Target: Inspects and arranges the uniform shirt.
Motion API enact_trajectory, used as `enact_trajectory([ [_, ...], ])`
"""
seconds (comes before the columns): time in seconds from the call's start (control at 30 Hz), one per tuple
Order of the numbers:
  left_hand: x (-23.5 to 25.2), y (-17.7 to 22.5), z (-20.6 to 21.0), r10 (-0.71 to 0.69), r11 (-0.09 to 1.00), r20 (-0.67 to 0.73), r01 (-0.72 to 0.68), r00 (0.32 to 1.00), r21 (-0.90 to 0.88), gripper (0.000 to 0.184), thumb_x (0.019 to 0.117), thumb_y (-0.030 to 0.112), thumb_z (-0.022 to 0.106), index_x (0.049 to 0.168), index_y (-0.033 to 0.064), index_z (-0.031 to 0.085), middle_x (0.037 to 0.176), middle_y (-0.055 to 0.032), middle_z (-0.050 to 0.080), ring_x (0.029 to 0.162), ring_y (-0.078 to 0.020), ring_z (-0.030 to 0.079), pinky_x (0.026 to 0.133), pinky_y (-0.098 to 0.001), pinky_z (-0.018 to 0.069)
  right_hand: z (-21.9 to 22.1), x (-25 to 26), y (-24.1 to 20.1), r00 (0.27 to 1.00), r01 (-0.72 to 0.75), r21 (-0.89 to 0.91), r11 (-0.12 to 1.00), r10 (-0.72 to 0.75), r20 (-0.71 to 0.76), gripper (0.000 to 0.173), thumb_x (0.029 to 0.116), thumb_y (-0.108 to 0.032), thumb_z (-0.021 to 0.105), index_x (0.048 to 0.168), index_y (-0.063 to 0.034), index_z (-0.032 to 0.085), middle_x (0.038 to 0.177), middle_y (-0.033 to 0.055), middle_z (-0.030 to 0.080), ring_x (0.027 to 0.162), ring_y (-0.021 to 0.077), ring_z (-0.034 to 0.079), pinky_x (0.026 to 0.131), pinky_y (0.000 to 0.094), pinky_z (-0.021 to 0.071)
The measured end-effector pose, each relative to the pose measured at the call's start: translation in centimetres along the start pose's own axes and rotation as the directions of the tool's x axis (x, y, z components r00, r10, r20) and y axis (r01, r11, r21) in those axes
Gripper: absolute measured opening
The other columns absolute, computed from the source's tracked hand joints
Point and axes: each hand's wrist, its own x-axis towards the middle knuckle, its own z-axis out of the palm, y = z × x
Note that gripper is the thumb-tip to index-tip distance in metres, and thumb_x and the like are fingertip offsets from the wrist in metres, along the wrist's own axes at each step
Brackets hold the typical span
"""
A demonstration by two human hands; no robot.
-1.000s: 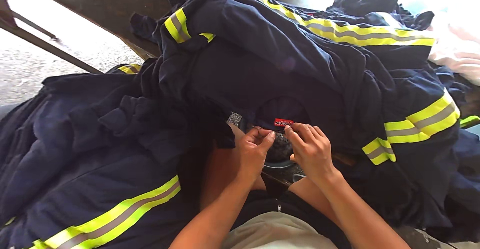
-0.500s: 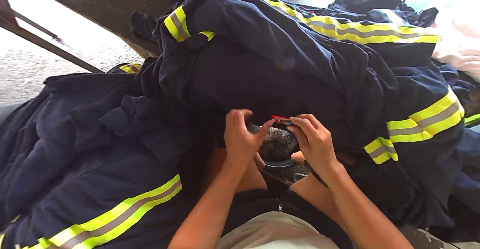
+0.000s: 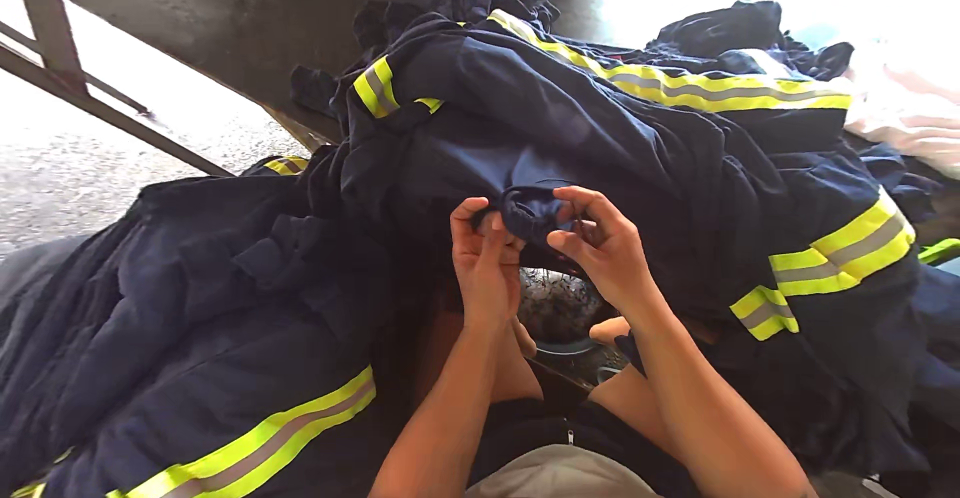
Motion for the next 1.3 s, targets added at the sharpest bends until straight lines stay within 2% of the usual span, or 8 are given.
enact_trajectory([
  [0.07,-0.6,-0.4,-0.8,0.073,0.993,0.095,-0.081,0.993,0.084,0.029,0.0997,0.004,0.057,0.118,0.0249,0.065,0.103,0.0045,0.073,0.091,-0.0078,0.071,0.085,-0.0285,0.0598,0.6,0.4,0.2,0.988,0.151,-0.122,0.981,-0.153,-0.002,0.023,0.0909,-0.007,0.074,0.111,0.0023,0.068,0.098,0.0064,0.064,0.072,0.0026,0.059,0.062,0.0153,0.0521],
  [0.13,-1.0,-1.0,-1.8,0.151,0.934,0.252,-0.221,0.956,0.279,0.035,0.0962,0.012,0.068,0.127,0.0287,0.066,0.121,0.0112,0.067,0.101,-0.0027,0.066,0.088,-0.0252,0.0579,1.3,0.0,0.5,0.928,0.324,-0.361,0.874,-0.368,-0.058,0.006,0.0889,-0.002,0.071,0.093,0.0023,0.07,0.089,0.0094,0.063,0.068,0.0065,0.058,0.058,0.0166,0.0503],
  [0.23,-1.5,-1.8,-2.2,0.264,0.67,0.41,-0.472,0.873,0.574,0.05,0.087,0.008,0.072,0.134,0.0214,0.064,0.129,0.0002,0.051,0.111,-0.0025,0.058,0.091,-0.0196,0.0554,2.2,-1.6,0.5,0.859,0.392,-0.574,0.719,-0.51,-0.052,0.006,0.09,-0.004,0.067,0.093,-0.0004,0.07,0.086,0.012,0.065,0.067,0.014,0.062,0.059,0.0222,0.052],
  [0.3,-1.2,-2.2,-2.4,0.355,0.575,0.406,-0.539,0.842,0.616,0.032,0.0902,0.011,0.075,0.122,0.0181,0.073,0.124,-0.0017,0.056,0.11,-0.0037,0.058,0.09,-0.0182,0.0537,2.6,-2.6,0.4,0.85,0.411,-0.588,0.697,-0.527,-0.03,0.009,0.0937,-0.006,0.065,0.093,-0.0009,0.072,0.084,0.0124,0.067,0.068,0.0139,0.063,0.061,0.0212,0.0525],
  [0.4,-0.7,-1.7,-2.3,0.373,0.654,0.369,-0.523,0.852,0.547,0.011,0.0916,0.007,0.074,0.101,0.0116,0.077,0.118,0.0001,0.064,0.1,-0.0033,0.065,0.083,-0.0185,0.0583,2.2,-3.6,0.2,0.887,0.372,-0.547,0.75,-0.462,-0.03,0.013,0.0977,-0.013,0.066,0.095,-0.0013,0.072,0.086,0.0117,0.068,0.071,0.011,0.063,0.066,0.0182,0.0525],
  [0.53,-1.1,-0.8,-2.1,0.263,0.838,0.354,-0.395,0.897,0.378,0.014,0.0949,0.011,0.071,0.106,0.0176,0.074,0.127,0.0063,0.061,0.108,-0.0027,0.063,0.088,-0.0195,0.0573,-0.1,-3.6,0.8,0.985,0.141,-0.502,0.853,-0.171,-0.012,0.034,0.0988,-0.03,0.067,0.114,0.0001,0.063,0.098,0.0113,0.068,0.084,0.0122,0.067,0.077,0.026,0.0578],
  [0.87,-1.4,-1.0,-2.5,0.264,0.851,0.382,-0.401,0.886,0.34,0.019,0.09,0.007,0.076,0.104,0.0195,0.078,0.129,0.0053,0.061,0.112,-0.0048,0.062,0.093,-0.0217,0.0564,0.3,-2.9,1.1,0.945,0.279,-0.554,0.785,-0.327,0.013,0.022,0.1005,-0.019,0.064,0.11,-0.0015,0.073,0.099,0.0116,0.071,0.089,0.0176,0.069,0.08,0.0299,0.0575],
  [1.3,-1.6,-0.8,-2.5,0.215,0.869,0.383,-0.355,0.898,0.344,0.013,0.0909,0.016,0.076,0.102,0.0221,0.078,0.13,0.0075,0.061,0.113,-0.0037,0.06,0.093,-0.0213,0.0546,0.4,-2.5,0.8,0.934,0.319,-0.581,0.749,-0.353,0.058,0.02,0.1005,-0.018,0.064,0.11,-0.0023,0.073,0.099,0.0118,0.071,0.089,0.0192,0.069,0.079,0.0322,0.0568],
])
